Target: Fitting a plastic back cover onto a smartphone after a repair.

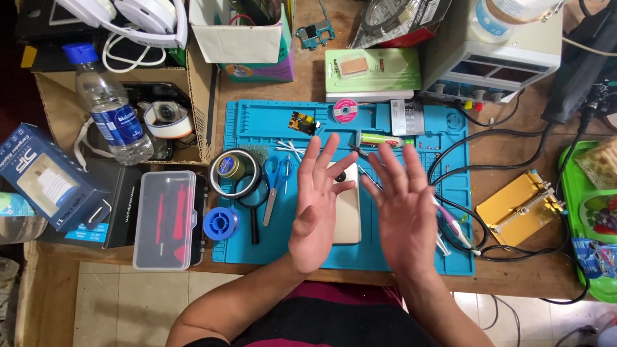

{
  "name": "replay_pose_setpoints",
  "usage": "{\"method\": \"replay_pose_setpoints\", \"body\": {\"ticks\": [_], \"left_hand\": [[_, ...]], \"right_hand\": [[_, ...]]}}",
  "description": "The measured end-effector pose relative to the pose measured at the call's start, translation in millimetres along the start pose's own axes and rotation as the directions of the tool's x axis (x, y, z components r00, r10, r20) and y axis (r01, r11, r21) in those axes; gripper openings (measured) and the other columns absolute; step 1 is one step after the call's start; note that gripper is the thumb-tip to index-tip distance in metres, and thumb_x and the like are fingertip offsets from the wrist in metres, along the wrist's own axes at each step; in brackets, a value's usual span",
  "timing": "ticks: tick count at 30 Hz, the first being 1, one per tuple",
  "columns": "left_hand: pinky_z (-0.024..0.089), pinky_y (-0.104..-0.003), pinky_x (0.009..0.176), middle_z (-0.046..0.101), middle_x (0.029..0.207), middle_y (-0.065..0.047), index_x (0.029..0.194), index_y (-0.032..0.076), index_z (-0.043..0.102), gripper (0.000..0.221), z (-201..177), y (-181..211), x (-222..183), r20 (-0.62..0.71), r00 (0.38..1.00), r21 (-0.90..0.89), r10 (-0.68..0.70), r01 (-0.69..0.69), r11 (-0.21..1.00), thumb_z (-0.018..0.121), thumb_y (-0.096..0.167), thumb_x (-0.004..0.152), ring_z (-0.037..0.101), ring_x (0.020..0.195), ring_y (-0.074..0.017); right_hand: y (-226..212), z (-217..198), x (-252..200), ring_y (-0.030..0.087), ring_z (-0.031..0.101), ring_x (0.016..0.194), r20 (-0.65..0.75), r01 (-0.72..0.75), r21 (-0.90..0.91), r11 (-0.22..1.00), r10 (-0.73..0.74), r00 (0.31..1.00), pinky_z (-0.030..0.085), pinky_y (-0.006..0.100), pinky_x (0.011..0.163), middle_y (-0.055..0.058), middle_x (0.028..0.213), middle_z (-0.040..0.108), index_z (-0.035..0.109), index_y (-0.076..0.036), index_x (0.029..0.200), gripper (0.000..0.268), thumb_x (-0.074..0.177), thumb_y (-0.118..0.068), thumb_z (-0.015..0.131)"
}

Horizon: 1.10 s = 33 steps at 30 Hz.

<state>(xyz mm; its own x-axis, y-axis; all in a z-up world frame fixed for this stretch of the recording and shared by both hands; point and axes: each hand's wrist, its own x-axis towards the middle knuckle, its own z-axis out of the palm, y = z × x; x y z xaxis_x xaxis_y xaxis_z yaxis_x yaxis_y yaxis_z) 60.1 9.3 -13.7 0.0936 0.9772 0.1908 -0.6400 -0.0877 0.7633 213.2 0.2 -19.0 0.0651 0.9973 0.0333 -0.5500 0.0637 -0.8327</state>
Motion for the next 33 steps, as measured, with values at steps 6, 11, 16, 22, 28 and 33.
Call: {"method": "replay_pose_setpoints", "body": {"ticks": [6, 11, 16, 22, 28, 33], "left_hand": [[0.054, -0.042, 0.115, 0.080, 0.143, 0.006, 0.135, 0.033, 0.083, 0.037, -14.9, 24.1, -6.4, 0.348, 0.937, 0.655, -0.019, -0.228, 0.720, 0.078, 0.054, 0.105, 0.080, 0.135, -0.0243], [0.048, -0.042, 0.092, 0.086, 0.117, 0.005, 0.114, 0.019, 0.082, 0.025, -25.2, 56.0, -11.6, 0.616, 0.785, 0.711, -0.060, -0.522, 0.472, 0.064, 0.035, 0.121, 0.079, 0.107, -0.0221], [0.045, -0.044, 0.081, 0.081, 0.094, -0.002, 0.090, 0.012, 0.076, 0.055, -42.3, 51.1, -26.9, 0.606, 0.793, 0.708, -0.059, -0.504, 0.494, 0.050, 0.048, 0.123, 0.075, 0.088, -0.0234], [0.033, -0.041, 0.061, 0.046, 0.062, -0.001, 0.073, 0.016, 0.046, 0.065, -58.3, 38.2, -32.5, 0.634, 0.763, 0.696, -0.126, -0.492, 0.522, 0.053, 0.061, 0.119, 0.044, 0.054, -0.0220], [0.033, -0.039, 0.062, 0.047, 0.062, 0.004, 0.074, 0.017, 0.042, 0.072, -56.6, 39.7, -32.5, 0.636, 0.744, 0.704, -0.203, -0.452, 0.548, 0.046, 0.080, 0.108, 0.045, 0.053, -0.0193], [0.046, -0.041, 0.063, 0.055, 0.061, -0.003, 0.077, 0.019, 0.049, 0.062, -47.8, 39.9, -32.3, 0.587, 0.776, 0.739, -0.233, -0.395, 0.546, 0.073, 0.072, 0.100, 0.069, 0.060, -0.0310]], "right_hand": [[14.6, -5.8, -17.4, 0.044, 0.041, 0.172, 0.018, -0.080, -0.068, 0.995, 0.081, 0.997, 0.041, 0.063, 0.132, 0.030, 0.184, 0.043, 0.024, -0.003, 0.183, 0.097, 0.103, -0.040, 0.064], [-9.4, -7.2, -13.0, 0.046, 0.049, 0.171, -0.074, -0.155, -0.009, 0.988, 0.154, 0.985, 0.047, 0.057, 0.132, 0.026, 0.182, 0.050, 0.037, -0.009, 0.177, 0.084, 0.107, -0.045, 0.066], [-0.8, -22.7, -31.3, 0.036, 0.083, 0.116, 0.022, -0.030, -0.247, 0.969, 0.036, 0.999, 0.070, 0.052, 0.107, 0.023, 0.125, 0.083, 0.070, -0.002, 0.123, 0.013, 0.115, -0.012, 0.065], [8.1, -22.7, -48.7, 0.020, 0.045, 0.052, 0.384, 0.478, -0.647, 0.594, -0.288, 0.877, 0.037, 0.037, 0.055, 0.004, 0.065, 0.058, 0.065, -0.010, 0.079, 0.057, 0.121, -0.044, 0.050], [14.5, -24.4, -45.3, 0.019, 0.046, 0.053, 0.437, 0.549, -0.683, 0.482, -0.333, 0.836, 0.036, 0.036, 0.054, 0.002, 0.064, 0.052, 0.062, -0.011, 0.078, 0.069, 0.122, -0.060, 0.042], [23.2, -37.6, -37.3, 0.020, 0.039, 0.042, 0.420, 0.538, -0.687, 0.488, -0.337, 0.843, 0.040, 0.034, 0.042, -0.004, 0.055, 0.050, 0.078, -0.017, 0.079, 0.040, 0.112, -0.037, 0.068]]}}
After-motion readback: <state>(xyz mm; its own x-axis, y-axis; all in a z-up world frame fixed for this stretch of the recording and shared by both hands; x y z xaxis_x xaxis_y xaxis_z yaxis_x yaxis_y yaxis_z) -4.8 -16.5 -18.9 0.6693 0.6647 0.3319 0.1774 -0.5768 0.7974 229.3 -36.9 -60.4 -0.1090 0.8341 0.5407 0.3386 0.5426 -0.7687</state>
